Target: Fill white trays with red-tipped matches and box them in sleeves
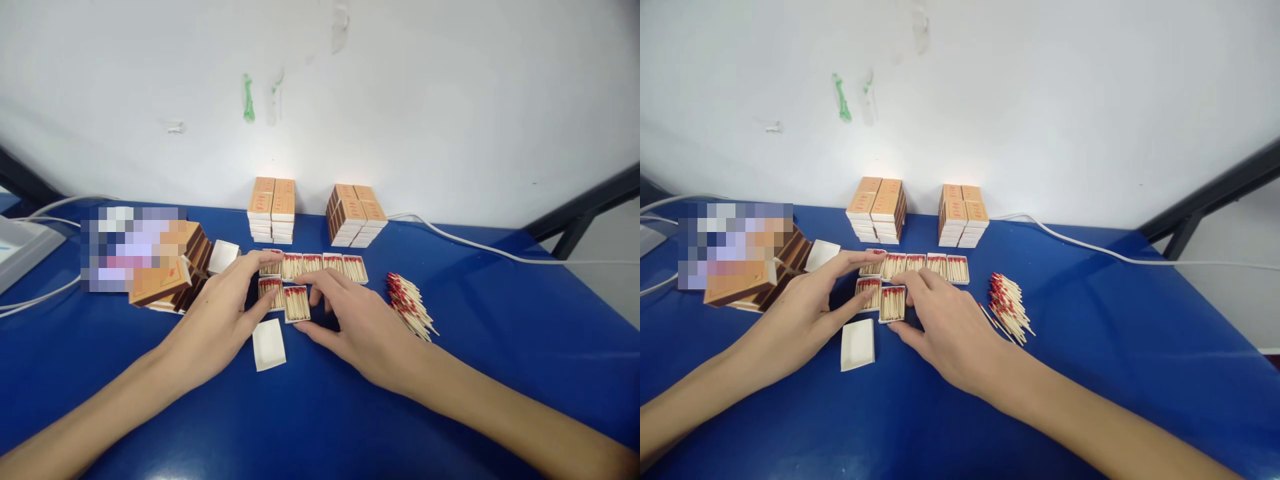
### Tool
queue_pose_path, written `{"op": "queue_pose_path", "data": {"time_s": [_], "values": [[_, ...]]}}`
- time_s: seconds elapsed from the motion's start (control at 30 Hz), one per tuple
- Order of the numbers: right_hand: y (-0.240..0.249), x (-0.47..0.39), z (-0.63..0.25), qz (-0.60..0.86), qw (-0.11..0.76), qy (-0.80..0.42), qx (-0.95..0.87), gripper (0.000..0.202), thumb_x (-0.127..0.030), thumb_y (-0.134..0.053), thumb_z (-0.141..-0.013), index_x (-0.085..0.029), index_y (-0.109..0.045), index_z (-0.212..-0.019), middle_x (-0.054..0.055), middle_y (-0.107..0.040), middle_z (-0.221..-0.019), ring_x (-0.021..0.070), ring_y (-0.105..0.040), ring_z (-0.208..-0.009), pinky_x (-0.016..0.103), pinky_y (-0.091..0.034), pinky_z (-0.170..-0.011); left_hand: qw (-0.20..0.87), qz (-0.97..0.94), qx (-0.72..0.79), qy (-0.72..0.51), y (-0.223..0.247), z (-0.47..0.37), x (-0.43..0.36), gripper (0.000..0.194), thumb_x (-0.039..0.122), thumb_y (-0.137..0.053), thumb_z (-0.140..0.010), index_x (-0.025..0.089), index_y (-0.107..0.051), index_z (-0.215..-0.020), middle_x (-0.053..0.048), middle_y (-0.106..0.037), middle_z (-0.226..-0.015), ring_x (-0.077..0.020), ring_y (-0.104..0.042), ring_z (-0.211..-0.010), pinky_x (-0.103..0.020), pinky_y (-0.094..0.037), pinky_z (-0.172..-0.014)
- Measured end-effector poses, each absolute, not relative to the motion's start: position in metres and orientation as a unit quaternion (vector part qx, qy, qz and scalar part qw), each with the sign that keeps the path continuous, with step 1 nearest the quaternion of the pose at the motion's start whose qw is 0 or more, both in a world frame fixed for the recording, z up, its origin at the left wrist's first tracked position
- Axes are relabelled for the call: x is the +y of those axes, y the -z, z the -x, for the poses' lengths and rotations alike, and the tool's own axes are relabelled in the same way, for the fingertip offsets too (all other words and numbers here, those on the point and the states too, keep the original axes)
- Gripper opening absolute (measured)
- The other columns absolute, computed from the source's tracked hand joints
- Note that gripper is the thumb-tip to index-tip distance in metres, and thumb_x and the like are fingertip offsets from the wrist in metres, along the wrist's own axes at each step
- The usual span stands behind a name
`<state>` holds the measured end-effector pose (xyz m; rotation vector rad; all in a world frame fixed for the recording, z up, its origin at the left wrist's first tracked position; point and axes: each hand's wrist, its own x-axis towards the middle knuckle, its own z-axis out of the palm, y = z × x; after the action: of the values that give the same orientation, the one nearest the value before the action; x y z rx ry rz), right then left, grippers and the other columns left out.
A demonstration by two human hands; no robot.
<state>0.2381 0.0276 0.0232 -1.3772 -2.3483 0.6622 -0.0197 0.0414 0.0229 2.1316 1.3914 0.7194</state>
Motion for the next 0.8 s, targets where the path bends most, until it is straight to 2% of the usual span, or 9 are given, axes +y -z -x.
{"op": "queue_pose_path", "data": {"time_s": [0.07, 0.1, 0.2, 0.3, 0.4, 0.6, 0.73, 0.8], "values": [[-0.023, 0.029, -0.237, 0.482, 0.172, -0.228, -0.828, 0.053, -0.029, -0.083, -0.110, -0.026, -0.064, -0.159, 0.008, -0.080, -0.134, 0.0253, -0.080, -0.098, 0.041, -0.060, -0.080, 0.246, -0.780, 0.510, -0.266, -0.022, 0.021, 0.042, 0.043, 0.049, -0.059, -0.120, 0.036, -0.063, -0.161, -0.006, -0.083, -0.153, -0.0204, -0.079, -0.076, -0.045, -0.069, -0.079], [-0.023, 0.029, -0.236, 0.480, 0.173, -0.227, -0.829, 0.053, -0.029, -0.084, -0.110, -0.026, -0.063, -0.159, 0.009, -0.080, -0.134, 0.0252, -0.080, -0.098, 0.041, -0.061, -0.079, 0.247, -0.780, 0.510, -0.267, -0.022, 0.022, 0.042, 0.045, 0.049, -0.059, -0.119, 0.036, -0.064, -0.162, -0.005, -0.085, -0.147, -0.0217, -0.080, -0.077, -0.044, -0.069, -0.076], [-0.023, 0.030, -0.233, 0.476, 0.176, -0.222, -0.832, 0.052, -0.028, -0.083, -0.110, -0.026, -0.063, -0.158, 0.009, -0.080, -0.133, 0.0248, -0.080, -0.098, 0.040, -0.062, -0.080, 0.249, -0.779, 0.509, -0.269, -0.022, 0.024, 0.043, 0.049, 0.049, -0.062, -0.116, 0.039, -0.064, -0.163, -0.004, -0.089, -0.128, -0.0309, -0.088, -0.099, -0.040, -0.067, -0.068], [-0.023, 0.031, -0.230, 0.473, 0.180, -0.214, -0.835, 0.048, -0.028, -0.082, -0.110, -0.026, -0.064, -0.154, 0.009, -0.081, -0.132, 0.0269, -0.081, -0.103, 0.042, -0.064, -0.085, 0.253, -0.778, 0.506, -0.274, -0.023, 0.026, 0.043, 0.050, 0.050, -0.064, -0.114, 0.040, -0.065, -0.163, -0.003, -0.089, -0.121, -0.0366, -0.088, -0.120, -0.041, -0.070, -0.071], [-0.022, 0.033, -0.228, 0.472, 0.182, -0.209, -0.837, 0.051, -0.028, -0.082, -0.109, -0.026, -0.063, -0.157, 0.009, -0.081, -0.132, 0.0268, -0.081, -0.103, 0.044, -0.066, -0.088, 0.254, -0.775, 0.507, -0.278, -0.025, 0.025, 0.044, 0.048, 0.051, -0.063, -0.115, 0.040, -0.066, -0.162, -0.003, -0.089, -0.128, -0.0375, -0.086, -0.129, -0.044, -0.074, -0.080], [-0.023, 0.033, -0.226, 0.481, 0.178, -0.203, -0.834, 0.050, -0.030, -0.082, -0.110, -0.022, -0.065, -0.156, 0.010, -0.081, -0.131, 0.0279, -0.080, -0.104, 0.045, -0.066, -0.088, 0.248, -0.764, 0.524, -0.285, -0.027, 0.022, 0.042, 0.043, 0.057, -0.064, -0.116, 0.040, -0.070, -0.154, -0.002, -0.087, -0.140, -0.0365, -0.087, -0.127, -0.047, -0.076, -0.088], [-0.027, 0.028, -0.227, 0.497, 0.173, -0.196, -0.827, 0.055, -0.029, -0.083, -0.108, -0.021, -0.063, -0.159, 0.011, -0.081, -0.134, 0.0290, -0.080, -0.099, 0.046, -0.064, -0.081, 0.218, -0.736, 0.562, -0.308, -0.029, 0.019, 0.031, 0.053, 0.065, -0.063, -0.116, 0.038, -0.062, -0.162, -0.008, -0.082, -0.152, -0.0397, -0.087, -0.125, -0.049, -0.075, -0.083], [-0.027, 0.023, -0.230, 0.509, 0.172, -0.192, -0.821, 0.057, -0.028, -0.083, -0.107, -0.020, -0.062, -0.160, 0.011, -0.081, -0.131, 0.0286, -0.079, -0.095, 0.046, -0.063, -0.077, 0.220, -0.719, 0.575, -0.322, -0.030, 0.016, 0.024, 0.060, 0.069, -0.059, -0.118, 0.038, -0.056, -0.169, -0.010, -0.077, -0.161, -0.0419, -0.083, -0.137, -0.052, -0.076, -0.091]]}}
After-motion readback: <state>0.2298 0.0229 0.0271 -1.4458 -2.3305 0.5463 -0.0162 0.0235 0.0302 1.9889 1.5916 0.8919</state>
